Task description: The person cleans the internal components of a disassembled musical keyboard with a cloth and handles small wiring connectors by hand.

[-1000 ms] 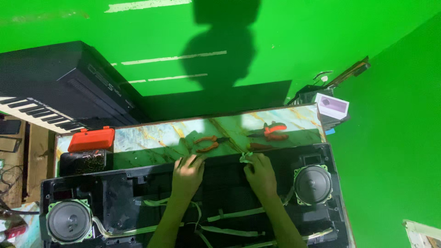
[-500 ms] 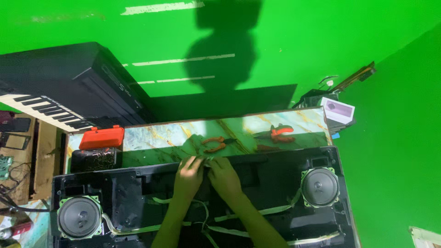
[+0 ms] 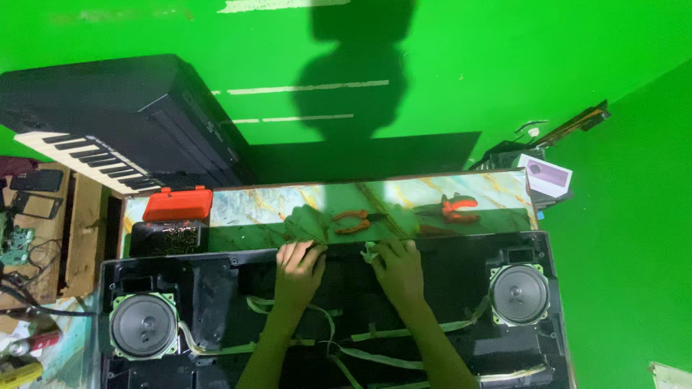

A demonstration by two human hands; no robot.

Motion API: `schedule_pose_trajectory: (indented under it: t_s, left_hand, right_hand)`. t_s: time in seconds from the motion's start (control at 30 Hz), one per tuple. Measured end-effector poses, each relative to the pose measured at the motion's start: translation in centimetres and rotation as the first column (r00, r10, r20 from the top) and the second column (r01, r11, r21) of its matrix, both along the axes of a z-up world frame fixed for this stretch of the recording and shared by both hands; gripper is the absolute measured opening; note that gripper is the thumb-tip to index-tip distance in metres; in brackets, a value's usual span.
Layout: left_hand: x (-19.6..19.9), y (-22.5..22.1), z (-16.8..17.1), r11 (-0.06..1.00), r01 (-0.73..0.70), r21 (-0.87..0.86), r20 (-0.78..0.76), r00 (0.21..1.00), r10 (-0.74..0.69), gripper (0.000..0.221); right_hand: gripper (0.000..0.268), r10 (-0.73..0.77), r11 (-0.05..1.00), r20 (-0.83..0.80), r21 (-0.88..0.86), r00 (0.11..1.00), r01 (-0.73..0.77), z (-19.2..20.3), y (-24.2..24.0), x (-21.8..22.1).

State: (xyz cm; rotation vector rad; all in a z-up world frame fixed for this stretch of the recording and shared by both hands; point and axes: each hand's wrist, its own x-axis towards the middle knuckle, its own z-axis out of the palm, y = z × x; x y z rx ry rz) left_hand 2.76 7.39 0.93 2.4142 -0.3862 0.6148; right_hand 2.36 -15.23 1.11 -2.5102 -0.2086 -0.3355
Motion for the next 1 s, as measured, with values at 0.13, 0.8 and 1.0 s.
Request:
schedule_pose_trajectory:
  t_s: [0.13, 0.8, 1.0]
  left_hand:
    - [-0.1, 0.8, 0.2, 0.999, -0.043, -0.020, 0.018, 0.999, 0.044, 0.024]
    - [-0.5, 2.1, 1.9, 1.000, -0.009, -0.017, -0.057, 0.998, 0.008, 0.029]
    - [-0.6, 3.2, 1.2, 0.999, -0.029, -0.044, -0.070, 0.997, 0.026, 0.027]
  right_hand:
    - [0.028, 0.027, 0.997, 0.021, 0.066, 0.999, -0.029, -0.1, 1.8, -0.4]
    - [0.025, 0.030, 0.997, 0.054, 0.072, 0.998, -0.034, -0.2, 2.9, -0.9]
    - [0.024, 0.046, 0.987, -0.008, 0.155, 0.999, -0.044, 0.2, 6.4, -0.5]
